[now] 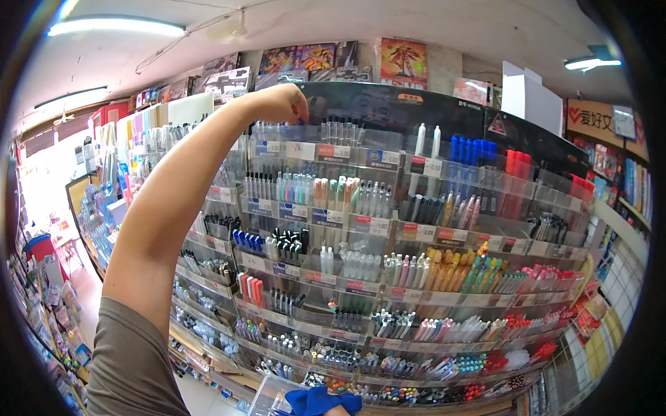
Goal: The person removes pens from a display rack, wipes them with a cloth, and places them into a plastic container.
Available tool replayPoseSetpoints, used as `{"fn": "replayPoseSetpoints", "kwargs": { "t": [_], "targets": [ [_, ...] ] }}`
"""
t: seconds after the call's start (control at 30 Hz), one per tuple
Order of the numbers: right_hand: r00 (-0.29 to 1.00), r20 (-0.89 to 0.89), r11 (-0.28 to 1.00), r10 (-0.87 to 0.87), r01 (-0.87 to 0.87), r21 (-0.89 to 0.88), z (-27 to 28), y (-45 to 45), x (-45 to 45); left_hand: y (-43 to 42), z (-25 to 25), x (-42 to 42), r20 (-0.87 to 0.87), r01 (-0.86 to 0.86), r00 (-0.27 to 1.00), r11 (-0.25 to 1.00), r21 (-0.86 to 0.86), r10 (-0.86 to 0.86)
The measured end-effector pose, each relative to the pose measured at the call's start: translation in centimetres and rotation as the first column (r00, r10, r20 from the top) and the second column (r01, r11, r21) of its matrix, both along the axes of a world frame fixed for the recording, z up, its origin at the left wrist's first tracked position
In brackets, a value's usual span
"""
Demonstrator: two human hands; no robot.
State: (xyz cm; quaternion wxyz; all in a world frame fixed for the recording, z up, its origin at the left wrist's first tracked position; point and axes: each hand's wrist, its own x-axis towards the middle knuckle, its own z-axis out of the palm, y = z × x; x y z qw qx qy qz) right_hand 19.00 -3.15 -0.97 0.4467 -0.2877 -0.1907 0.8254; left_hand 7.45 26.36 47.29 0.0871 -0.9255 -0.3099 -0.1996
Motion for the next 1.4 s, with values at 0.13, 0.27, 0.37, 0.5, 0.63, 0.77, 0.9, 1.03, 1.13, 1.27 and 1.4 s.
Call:
{"fn": "replayPoseSetpoints", "kwargs": {
  "t": [0.13, 0.27, 0.37, 0.5, 0.63, 0.77, 0.9, 1.03, 1.13, 1.27, 1.4],
  "targets": [
    [1.0, 0.0, 1.0, -0.002, 0.002, 0.005, 0.0, 0.0, 0.0, -0.1, -0.4, -0.3, 0.018, -0.023, 1.0, 0.996, 0.088, 0.021],
    [1.0, 0.0, 1.0, 0.001, -0.001, 0.007, 0.0, 0.1, 0.0, 1.8, -0.6, -0.6, -0.054, -0.01, 0.998, 0.982, 0.187, 0.021],
    [1.0, 0.001, 1.0, 0.002, -0.002, 0.007, 0.0, 0.1, 0.0, 1.4, -0.6, -0.5, -0.108, -0.076, 0.989, 0.97, 0.23, 0.103],
    [1.0, 0.003, 1.0, 0.001, -0.001, 0.01, 0.0, 0.1, 0.0, -1.3, -1.0, -0.9, -0.187, -0.139, 0.961, 0.939, 0.314, 0.205],
    [1.0, -0.004, 1.0, -0.002, 0.002, 0.013, 0.0, 0.1, 0.0, 0.1, -0.7, -1.0, -0.207, -0.108, 0.963, 0.948, 0.298, 0.175],
    [1.0, -0.004, 1.0, 0.0, 0.0, 0.011, 0.0, 0.1, -0.1, -0.9, -0.5, -1.6, -0.11, -0.032, 0.993, 0.987, 0.157, 0.049],
    [1.0, -0.003, 1.0, 0.001, -0.001, 0.012, 0.0, 0.2, -0.1, 1.8, -0.7, -1.6, 0.1, 0.106, 0.989, 0.994, 0.007, -0.106],
    [1.0, -0.004, 1.0, -0.001, 0.001, 0.011, 0.0, 0.2, -0.2, 0.4, -1.3, -0.5, 0.163, 0.18, 0.972, 0.983, -0.043, -0.171],
    [1.0, -0.004, 1.0, -0.003, 0.003, 0.011, -0.1, 0.2, -0.2, -0.2, -1.3, 0.3, 0.155, 0.162, 0.976, 0.985, -0.052, -0.152],
    [1.0, -0.013, 1.0, -0.008, 0.008, 0.012, -0.1, 0.2, -0.3, 0.5, -2.3, 1.2, 0.231, 0.151, 0.963, 0.987, -0.05, -0.136],
    [1.0, -0.017, 1.0, -0.015, 0.015, 0.013, -0.2, 0.3, -0.3, 1.4, -3.0, 1.5, 0.304, 0.147, 0.934, 0.976, 0.158, -0.189]
  ]
}}
